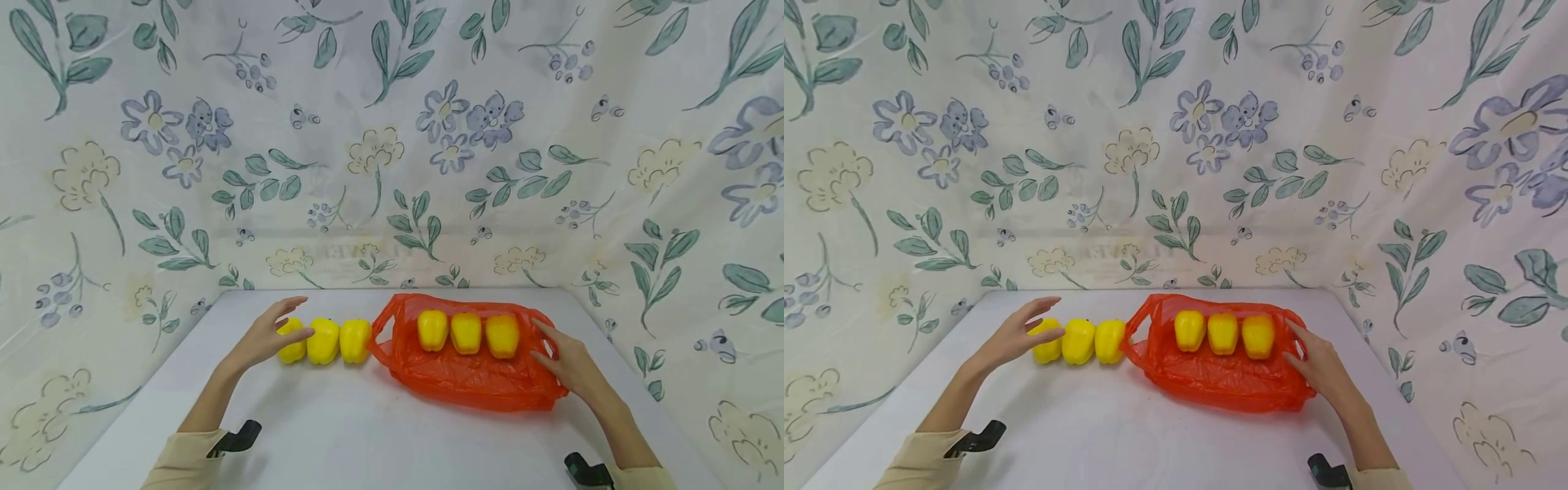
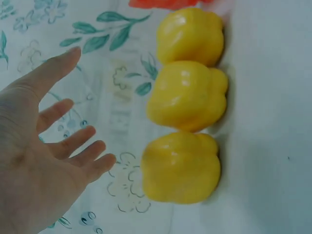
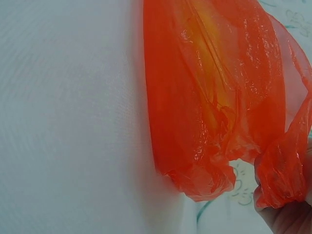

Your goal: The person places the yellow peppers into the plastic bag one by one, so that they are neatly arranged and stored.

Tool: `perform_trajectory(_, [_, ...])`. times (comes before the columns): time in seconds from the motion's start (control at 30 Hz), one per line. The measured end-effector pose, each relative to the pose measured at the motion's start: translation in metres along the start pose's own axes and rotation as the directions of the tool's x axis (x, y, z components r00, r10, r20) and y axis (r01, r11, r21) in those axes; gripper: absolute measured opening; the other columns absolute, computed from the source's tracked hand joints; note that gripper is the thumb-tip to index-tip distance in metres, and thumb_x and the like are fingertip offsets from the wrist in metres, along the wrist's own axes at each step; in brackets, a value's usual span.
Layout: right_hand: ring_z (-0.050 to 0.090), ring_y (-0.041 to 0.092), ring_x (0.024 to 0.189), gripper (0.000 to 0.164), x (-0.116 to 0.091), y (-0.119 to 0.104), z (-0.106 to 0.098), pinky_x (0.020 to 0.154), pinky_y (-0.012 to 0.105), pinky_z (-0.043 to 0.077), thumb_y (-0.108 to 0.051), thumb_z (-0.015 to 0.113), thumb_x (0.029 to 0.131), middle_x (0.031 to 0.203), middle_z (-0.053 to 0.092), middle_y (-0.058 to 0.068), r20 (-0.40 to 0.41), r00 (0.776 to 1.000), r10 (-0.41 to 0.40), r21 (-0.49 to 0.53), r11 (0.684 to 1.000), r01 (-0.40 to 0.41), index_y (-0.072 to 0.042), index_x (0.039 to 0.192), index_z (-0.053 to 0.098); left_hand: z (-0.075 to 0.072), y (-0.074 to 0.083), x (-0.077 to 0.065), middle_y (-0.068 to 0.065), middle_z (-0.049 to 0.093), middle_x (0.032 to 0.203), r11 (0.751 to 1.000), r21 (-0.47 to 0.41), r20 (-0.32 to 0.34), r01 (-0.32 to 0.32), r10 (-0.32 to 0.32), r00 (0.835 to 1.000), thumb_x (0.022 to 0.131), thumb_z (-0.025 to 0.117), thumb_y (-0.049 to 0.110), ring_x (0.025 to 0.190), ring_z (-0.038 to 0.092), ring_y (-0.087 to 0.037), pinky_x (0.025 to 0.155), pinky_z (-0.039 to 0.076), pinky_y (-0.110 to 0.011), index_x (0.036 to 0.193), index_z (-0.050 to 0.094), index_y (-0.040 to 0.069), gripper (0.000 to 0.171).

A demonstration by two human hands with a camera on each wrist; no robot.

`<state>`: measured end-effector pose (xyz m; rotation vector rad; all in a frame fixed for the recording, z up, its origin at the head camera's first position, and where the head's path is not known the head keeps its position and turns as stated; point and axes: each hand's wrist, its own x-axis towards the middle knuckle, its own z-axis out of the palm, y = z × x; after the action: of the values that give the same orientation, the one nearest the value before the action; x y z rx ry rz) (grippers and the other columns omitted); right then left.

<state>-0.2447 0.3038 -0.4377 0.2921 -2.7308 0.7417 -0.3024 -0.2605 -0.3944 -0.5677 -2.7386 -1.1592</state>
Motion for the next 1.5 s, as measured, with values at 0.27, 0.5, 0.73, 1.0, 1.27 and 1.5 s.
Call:
perform_trajectory(0.27, [0.057,0.047,0.115,0.066,0.0,0.0,-0.001,0.085,0.052,0.056,-0.013,0.072,0.088,0.132,0.056,0.031,0.001,1.0,0.015,0.001,1.0,-0.015,-0.002,0.146,0.042,-0.006,-0.031,-0.006,-0.021,0.026,0.158,0.994,-0.034,-0.025,0.106,-0.107,0.994,0.085,0.075,0.041,0.144,0.023,-0.047,0.113,0.027,-0.066,0.151,0.033,0.016,0.083])
perform_trajectory(0.5, [0.059,0.048,0.113,0.068,-0.001,-0.002,0.001,0.084,0.052,0.056,-0.011,0.075,0.085,0.129,0.059,0.031,-0.041,0.999,-0.011,-0.013,1.0,0.011,-0.002,0.145,0.043,-0.003,-0.055,-0.007,-0.028,0.013,0.159,0.986,-0.01,0.038,0.169,-0.168,0.985,0.083,0.077,0.038,0.142,0.021,-0.054,0.109,0.031,-0.068,0.157,0.018,0.016,0.097])
perform_trajectory(0.73, [0.059,0.047,0.113,0.068,-0.001,-0.001,0.002,0.083,0.051,0.057,-0.011,0.074,0.085,0.129,0.059,0.031,-0.044,0.999,-0.015,-0.007,1.0,0.014,-0.002,0.145,0.043,0.005,-0.069,-0.01,-0.029,0.015,0.158,0.983,0.052,0.073,0.176,-0.179,0.981,0.08,0.08,0.037,0.139,0.025,-0.053,0.105,0.03,-0.073,0.156,0.019,0.012,0.101])
perform_trajectory(1.0, [0.058,0.046,0.114,0.067,0.001,0.005,-0.001,0.082,0.049,0.058,-0.017,0.073,0.087,0.131,0.058,0.03,-0.023,0.999,-0.026,0.004,1.0,0.026,-0.002,0.145,0.043,0.013,-0.076,-0.01,-0.03,0.016,0.157,0.988,0.025,0.089,0.153,-0.155,0.984,0.08,0.081,0.031,0.136,0.031,-0.05,0.107,0.034,-0.069,0.157,0.016,0.01,0.102])
perform_trajectory(1.27, [0.06,0.046,0.111,0.068,0.008,0.004,-0.005,0.081,0.049,0.059,-0.018,0.074,0.086,0.132,0.057,0.03,0.005,0.999,-0.035,0.006,0.999,0.035,-0.002,0.145,0.043,0.016,-0.078,-0.01,-0.03,0.02,0.155,0.982,0.024,0.078,0.187,-0.188,0.979,0.081,0.08,0.027,0.135,0.034,-0.049,0.108,0.034,-0.068,0.156,0.016,0.009,0.101])
perform_trajectory(1.5, [0.061,0.045,0.108,0.069,0.012,0.006,-0.004,0.079,0.048,0.059,-0.016,0.072,0.088,0.132,0.056,0.031,0.014,0.999,-0.041,0.018,0.999,0.041,-0.004,0.148,0.039,0.016,-0.077,-0.011,-0.03,0.022,0.154,0.983,0.03,0.058,0.181,-0.182,0.982,0.082,0.079,0.021,0.135,0.034,-0.05,0.108,0.034,-0.068,0.156,0.016,0.008,0.098])
